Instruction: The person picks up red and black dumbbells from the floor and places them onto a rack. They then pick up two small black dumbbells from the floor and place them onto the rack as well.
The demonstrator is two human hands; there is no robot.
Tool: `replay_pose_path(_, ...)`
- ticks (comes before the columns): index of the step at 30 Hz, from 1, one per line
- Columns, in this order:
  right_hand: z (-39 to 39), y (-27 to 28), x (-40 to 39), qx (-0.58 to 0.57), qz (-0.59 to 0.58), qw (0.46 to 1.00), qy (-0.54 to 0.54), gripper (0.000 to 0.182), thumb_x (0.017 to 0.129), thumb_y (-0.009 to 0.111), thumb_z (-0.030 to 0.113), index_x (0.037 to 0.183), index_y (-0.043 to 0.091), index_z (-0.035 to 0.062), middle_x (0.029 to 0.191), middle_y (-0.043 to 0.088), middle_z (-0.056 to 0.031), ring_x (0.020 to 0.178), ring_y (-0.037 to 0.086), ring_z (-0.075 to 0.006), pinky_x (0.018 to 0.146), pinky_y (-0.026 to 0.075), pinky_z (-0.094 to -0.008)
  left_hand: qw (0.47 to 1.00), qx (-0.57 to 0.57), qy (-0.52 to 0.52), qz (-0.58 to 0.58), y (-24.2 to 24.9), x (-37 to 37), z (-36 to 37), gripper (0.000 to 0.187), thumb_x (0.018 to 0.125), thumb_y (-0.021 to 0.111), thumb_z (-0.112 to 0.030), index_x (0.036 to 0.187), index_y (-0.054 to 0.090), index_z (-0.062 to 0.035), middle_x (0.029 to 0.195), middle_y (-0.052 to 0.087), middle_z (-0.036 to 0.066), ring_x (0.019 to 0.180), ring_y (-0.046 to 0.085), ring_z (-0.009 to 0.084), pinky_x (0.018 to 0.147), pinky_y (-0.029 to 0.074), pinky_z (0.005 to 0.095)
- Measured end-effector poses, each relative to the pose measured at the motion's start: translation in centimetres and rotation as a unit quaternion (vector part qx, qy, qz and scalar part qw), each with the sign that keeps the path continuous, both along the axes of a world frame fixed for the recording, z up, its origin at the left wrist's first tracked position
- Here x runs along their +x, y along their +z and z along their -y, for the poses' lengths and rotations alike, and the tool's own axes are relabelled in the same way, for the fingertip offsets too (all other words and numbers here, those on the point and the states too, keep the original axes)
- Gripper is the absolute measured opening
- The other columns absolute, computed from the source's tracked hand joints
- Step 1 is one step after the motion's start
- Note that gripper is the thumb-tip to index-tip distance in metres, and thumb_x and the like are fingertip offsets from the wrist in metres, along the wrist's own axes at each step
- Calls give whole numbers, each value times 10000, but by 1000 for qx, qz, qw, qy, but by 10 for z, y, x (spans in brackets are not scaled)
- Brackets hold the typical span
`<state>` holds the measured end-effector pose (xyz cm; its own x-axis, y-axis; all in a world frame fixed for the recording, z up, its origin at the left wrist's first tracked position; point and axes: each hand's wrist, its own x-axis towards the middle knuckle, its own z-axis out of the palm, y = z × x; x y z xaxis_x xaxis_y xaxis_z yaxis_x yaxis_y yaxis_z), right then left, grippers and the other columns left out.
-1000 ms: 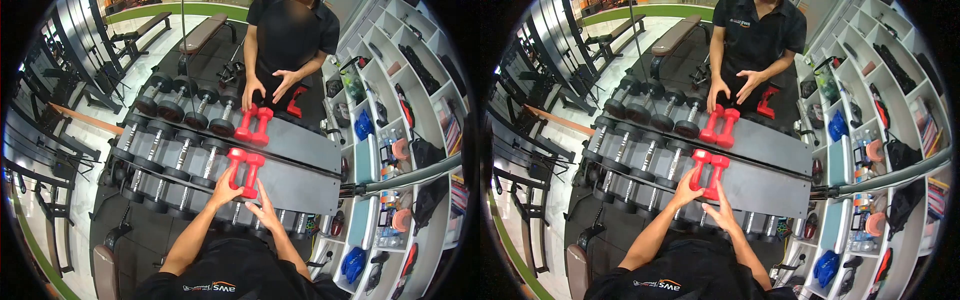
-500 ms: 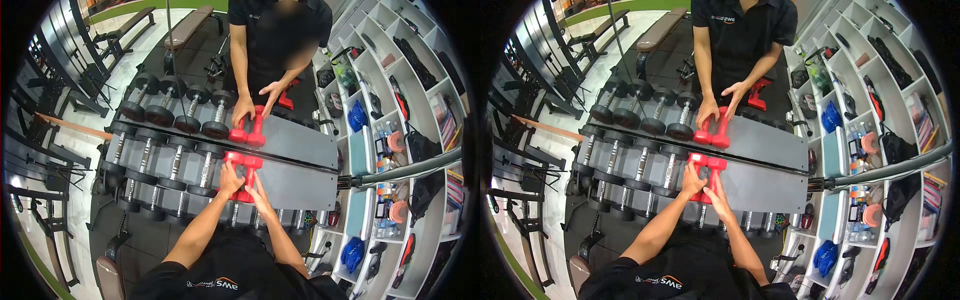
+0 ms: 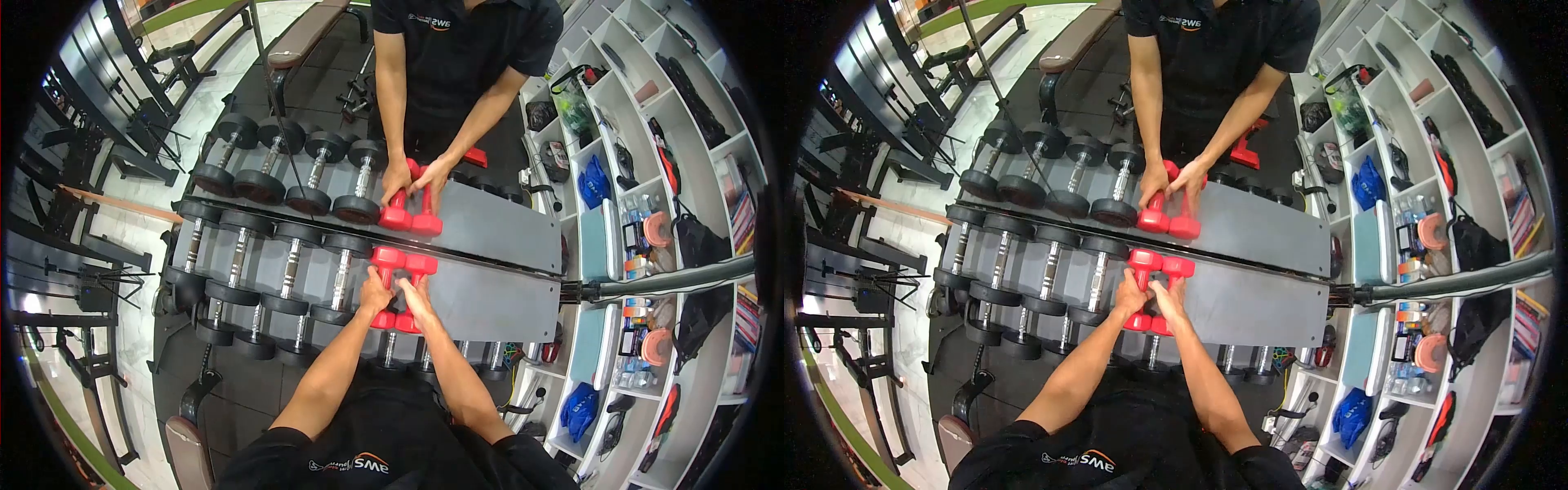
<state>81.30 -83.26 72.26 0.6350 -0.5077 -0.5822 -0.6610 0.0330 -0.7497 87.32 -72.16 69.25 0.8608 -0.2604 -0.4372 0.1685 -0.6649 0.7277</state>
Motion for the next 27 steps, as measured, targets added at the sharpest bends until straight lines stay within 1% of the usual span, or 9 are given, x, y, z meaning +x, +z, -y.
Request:
replay_pose_path(2, 2, 13, 1, 67, 35, 997, -24, 1013, 791, 658, 431, 1538, 92, 47, 1563, 219, -200, 1461, 183, -296, 1148, 236, -431, 999, 36, -19, -31, -9, 3, 5, 711, 677, 816, -174, 1236, 395, -44, 1047, 656, 281, 1051, 605, 470, 908, 493, 482)
replay_pose_path(5, 14, 32, 4, 177, 71, 981, -43, 846, 799, 663, 385, 1471, 256, 71, 1483, 331, -166, 1402, 277, -281, 1117, 281, -430, 995, -12, 20, -98, -46, 8, 11, 659, 684, 796, -100, 1234, 434, -68, 974, 689, 223, 888, 684, 413, 765, 553, 462)
replay_pose_path(7, 23, 22, 4, 220, 46, 973, -57, 714, 806, 664, 355, 1393, 359, 86, 1405, 409, -137, 1342, 353, -268, 1088, 321, -434, 981, -85, 88, -149, -15, 7, 10, 628, 689, 768, -37, 1236, 461, -83, 920, 695, 173, 749, 701, 337, 641, 558, 425)
replay_pose_path(10, 17, 39, 10, 145, 16, 987, -67, 602, 818, 664, 341, 1316, 441, 87, 1285, 499, -115, 1216, 472, -243, 976, 423, -433, 966, -143, 118, -179, -15, 8, 11, 571, 697, 721, 38, 1210, 509, -94, 849, 688, 116, 589, 682, 237, 496, 532, 369)
replay_pose_path(11, 20, 31, 8, 167, 19, 983, -77, 569, 822, 664, 341, 1290, 461, 89, 1227, 526, -106, 1157, 504, -235, 927, 446, -428, 964, -155, 117, -182, -21, 8, 12, 552, 699, 705, 61, 1197, 527, -96, 826, 682, 100, 543, 668, 206, 455, 517, 350)
replay_pose_path(14, 38, -13, 4, 227, 22, 969, -92, 488, 835, 667, 347, 1225, 508, 99, 1068, 593, -87, 983, 589, -221, 790, 500, -422, 932, -221, 130, -257, -35, 13, 14, 507, 715, 675, 90, 1157, 583, -140, 805, 664, 79, 620, 678, 230, 429, 488, 366)
replay_pose_path(19, 45, -41, 6, 241, -22, 967, -82, 451, 844, 701, 370, 1180, 524, 129, 900, 631, -86, 753, 645, -237, 631, 531, -456, 921, -194, 165, -296, -32, 16, 19, 437, 715, 643, 106, 1085, 622, -125, 765, 666, 82, 590, 670, 208, 424, 473, 369)
replay_pose_path(22, 44, -38, 14, 268, -55, 957, -96, 476, 831, 726, 387, 1188, 520, 149, 866, 629, -97, 695, 641, -238, 576, 534, -455, 916, -195, 175, -304, -20, 17, 19, 419, 716, 634, 108, 1067, 639, -122, 750, 668, 82, 580, 668, 200, 415, 470, 370)
replay_pose_path(27, 41, -39, 16, 270, -81, 952, -119, 432, 800, 756, 389, 1036, 583, 72, 786, 621, -87, 634, 630, -232, 558, 551, -418, 917, -187, 175, -305, -27, 18, 20, 429, 696, 636, 106, 1062, 639, -119, 767, 676, 88, 586, 667, 209, 425, 469, 374)
